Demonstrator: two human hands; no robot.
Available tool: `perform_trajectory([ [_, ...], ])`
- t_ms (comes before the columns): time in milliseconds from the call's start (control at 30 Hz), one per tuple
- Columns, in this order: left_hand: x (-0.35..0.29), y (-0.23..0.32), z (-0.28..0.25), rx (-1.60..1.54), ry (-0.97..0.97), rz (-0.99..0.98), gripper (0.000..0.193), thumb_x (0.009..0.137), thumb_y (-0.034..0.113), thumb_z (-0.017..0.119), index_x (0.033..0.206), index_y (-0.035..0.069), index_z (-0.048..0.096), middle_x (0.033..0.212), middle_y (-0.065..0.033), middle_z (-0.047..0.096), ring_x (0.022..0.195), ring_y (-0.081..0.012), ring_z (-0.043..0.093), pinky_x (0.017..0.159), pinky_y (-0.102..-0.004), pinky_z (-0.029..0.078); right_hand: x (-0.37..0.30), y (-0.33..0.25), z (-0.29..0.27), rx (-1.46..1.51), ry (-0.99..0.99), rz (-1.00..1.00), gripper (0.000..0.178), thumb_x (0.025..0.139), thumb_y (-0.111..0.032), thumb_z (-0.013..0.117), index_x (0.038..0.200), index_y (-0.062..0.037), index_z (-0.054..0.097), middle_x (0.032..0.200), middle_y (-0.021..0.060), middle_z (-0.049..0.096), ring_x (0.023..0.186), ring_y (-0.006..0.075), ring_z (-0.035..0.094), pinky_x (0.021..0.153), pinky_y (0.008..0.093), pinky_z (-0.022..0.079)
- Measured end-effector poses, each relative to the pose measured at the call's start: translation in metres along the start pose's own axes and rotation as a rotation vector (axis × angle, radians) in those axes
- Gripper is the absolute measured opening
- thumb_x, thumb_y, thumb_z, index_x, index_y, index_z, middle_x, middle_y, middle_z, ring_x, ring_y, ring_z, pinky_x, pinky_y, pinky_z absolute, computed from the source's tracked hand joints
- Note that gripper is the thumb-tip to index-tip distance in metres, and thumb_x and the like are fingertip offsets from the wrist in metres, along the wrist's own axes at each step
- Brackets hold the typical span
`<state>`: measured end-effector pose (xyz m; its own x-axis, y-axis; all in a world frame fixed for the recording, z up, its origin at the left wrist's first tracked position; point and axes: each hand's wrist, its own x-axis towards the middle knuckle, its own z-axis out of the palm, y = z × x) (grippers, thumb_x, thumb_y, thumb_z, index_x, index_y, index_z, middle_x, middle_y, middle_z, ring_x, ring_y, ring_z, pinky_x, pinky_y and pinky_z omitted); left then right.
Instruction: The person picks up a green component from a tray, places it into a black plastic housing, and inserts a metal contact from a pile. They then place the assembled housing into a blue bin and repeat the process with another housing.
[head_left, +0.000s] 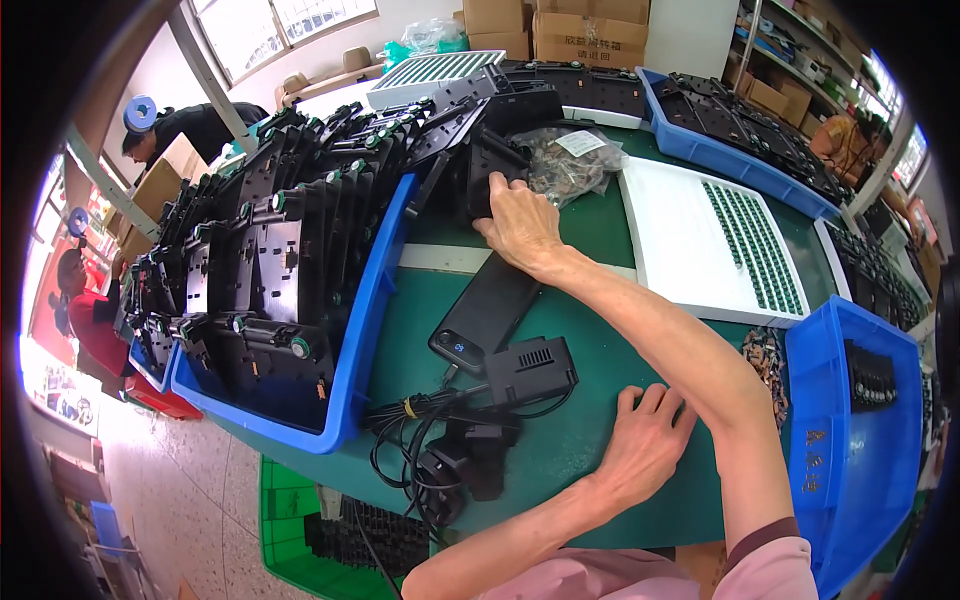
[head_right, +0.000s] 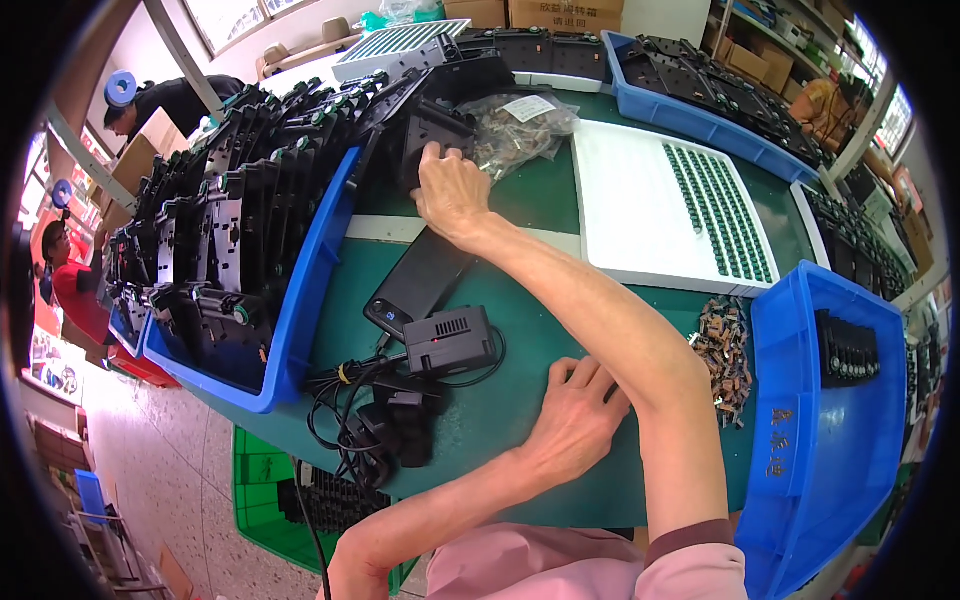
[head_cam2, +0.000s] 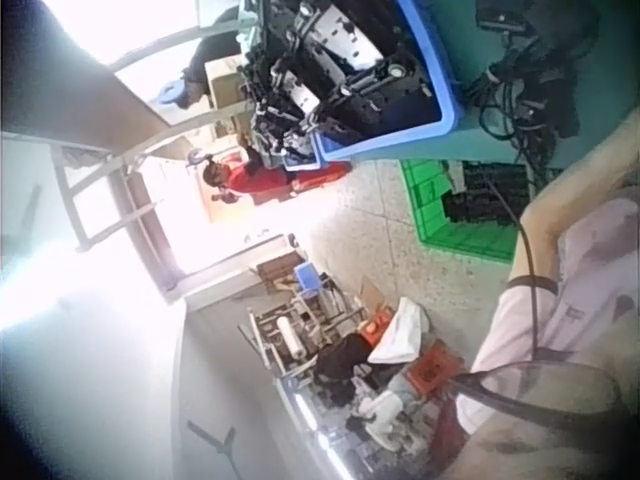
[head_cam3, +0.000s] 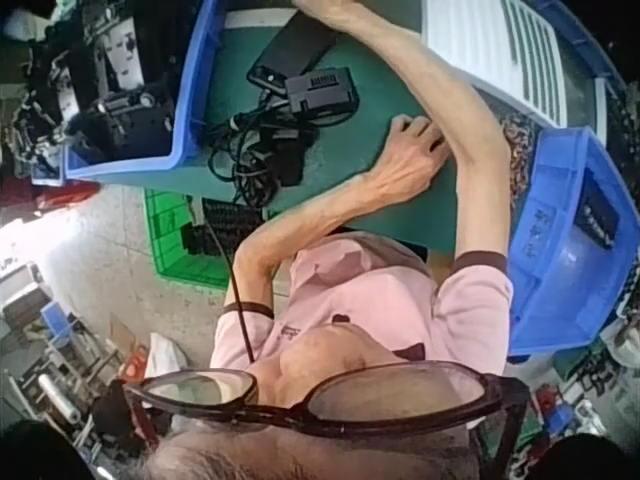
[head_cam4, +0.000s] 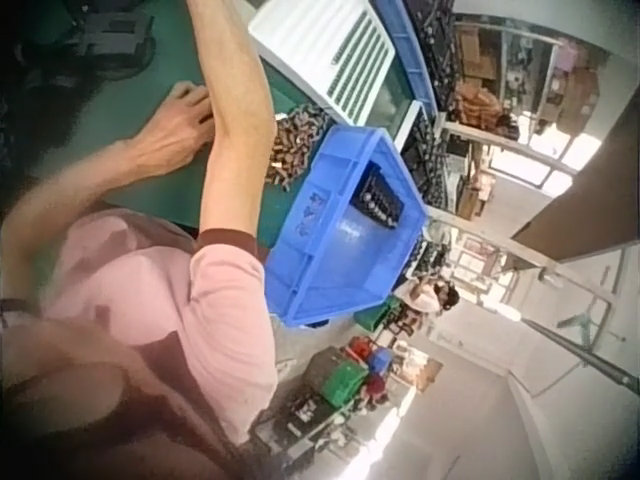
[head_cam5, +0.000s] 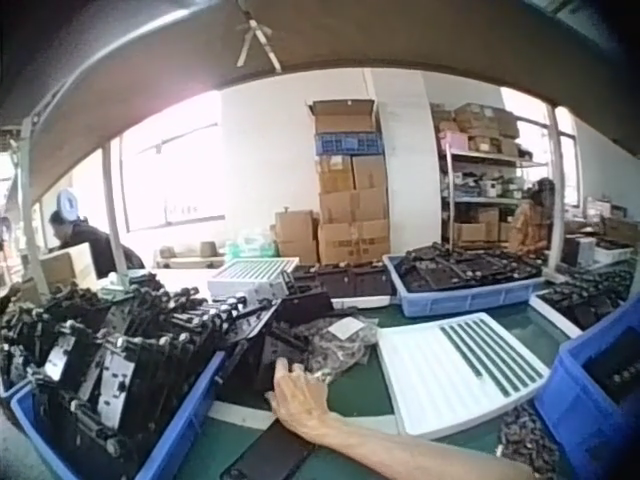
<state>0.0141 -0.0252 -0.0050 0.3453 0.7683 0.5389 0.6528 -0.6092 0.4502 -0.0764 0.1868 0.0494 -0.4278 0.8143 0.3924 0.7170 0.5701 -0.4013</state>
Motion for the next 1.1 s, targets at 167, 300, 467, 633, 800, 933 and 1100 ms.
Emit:
perform_trajectory([
  [167, 0.000, 0.000, 0.002, 0.012, 0.036, 0.008, 0.040, 0.069, -0.001, 0.066, 0.109, -0.002, 0.062, 0.102, -0.0139, 0.056, 0.100, -0.0276, 0.052, 0.087, -0.0444, 0.038, -0.004, 0.026, 0.002, -0.087, 0.154, -0.111, 0.040, 0.088, -0.015, 0.065, 0.120, 0.0057, 0.054, 0.088, 0.0267, 0.068, 0.082, 0.0476, 0.068, 0.074, 0.0547, 0.054],
  [300, 0.001, -0.002, -0.001, -0.015, -0.040, -0.028, 0.036, 0.077, 0.004, 0.069, 0.113, 0.002, 0.063, 0.109, -0.0104, 0.058, 0.104, -0.0263, 0.054, 0.090, -0.0436, 0.038, -0.018, 0.046, -0.043, 0.040, 0.255, 0.007, 0.028, 0.090, -0.014, 0.058, 0.112, 0.0020, 0.063, 0.077, 0.0262, 0.068, 0.076, 0.0460, 0.067, 0.075, 0.0546, 0.053],
  [467, 0.002, -0.005, -0.004, -0.020, -0.041, -0.016, 0.037, 0.077, 0.007, 0.073, 0.113, 0.004, 0.064, 0.107, -0.0083, 0.058, 0.103, -0.0254, 0.054, 0.089, -0.0426, 0.039, -0.046, 0.077, -0.087, 0.129, 0.192, 0.047, 0.025, 0.088, -0.014, 0.059, 0.106, 0.0026, 0.064, 0.076, 0.0269, 0.066, 0.075, 0.0461, 0.066, 0.072, 0.0519, 0.052],
  [633, 0.004, -0.002, -0.010, 0.002, -0.047, -0.017, 0.035, 0.078, 0.006, 0.073, 0.112, 0.006, 0.066, 0.107, -0.0078, 0.058, 0.100, -0.0265, 0.055, 0.086, -0.0421, 0.041, -0.080, 0.078, -0.093, 0.133, 0.197, -0.010, 0.026, 0.089, -0.017, 0.061, 0.108, 0.0009, 0.064, 0.073, 0.0232, 0.067, 0.073, 0.0422, 0.067, 0.069, 0.0491, 0.052],
  [800, 0.006, -0.002, -0.006, 0.014, -0.057, -0.007, 0.035, 0.079, 0.006, 0.072, 0.113, 0.005, 0.067, 0.107, -0.0078, 0.060, 0.100, -0.0273, 0.056, 0.086, -0.0424, 0.042, -0.104, 0.084, -0.079, 0.035, 0.196, -0.131, 0.025, 0.089, -0.012, 0.062, 0.111, 0.0005, 0.063, 0.079, 0.0197, 0.069, 0.071, 0.0390, 0.067, 0.066, 0.0472, 0.053],
  [933, 0.006, -0.001, -0.007, 0.006, -0.060, -0.004, 0.035, 0.079, 0.006, 0.073, 0.113, 0.005, 0.067, 0.107, -0.0081, 0.060, 0.100, -0.0276, 0.056, 0.086, -0.0426, 0.042, -0.108, 0.081, -0.072, 0.023, 0.237, -0.165, 0.023, 0.089, -0.013, 0.063, 0.108, -0.0001, 0.062, 0.080, 0.0177, 0.068, 0.073, 0.0373, 0.067, 0.066, 0.0462, 0.054],
  [1100, 0.005, -0.002, -0.008, -0.009, -0.062, -0.021, 0.034, 0.079, 0.006, 0.072, 0.113, 0.004, 0.067, 0.107, -0.0087, 0.060, 0.100, -0.0279, 0.056, 0.087, -0.0427, 0.041, -0.118, 0.069, -0.066, -0.099, 0.119, -0.272, 0.028, 0.080, -0.008, 0.072, 0.105, -0.0032, 0.059, 0.085, 0.0125, 0.063, 0.084, 0.0332, 0.066, 0.068, 0.0430, 0.054],
])
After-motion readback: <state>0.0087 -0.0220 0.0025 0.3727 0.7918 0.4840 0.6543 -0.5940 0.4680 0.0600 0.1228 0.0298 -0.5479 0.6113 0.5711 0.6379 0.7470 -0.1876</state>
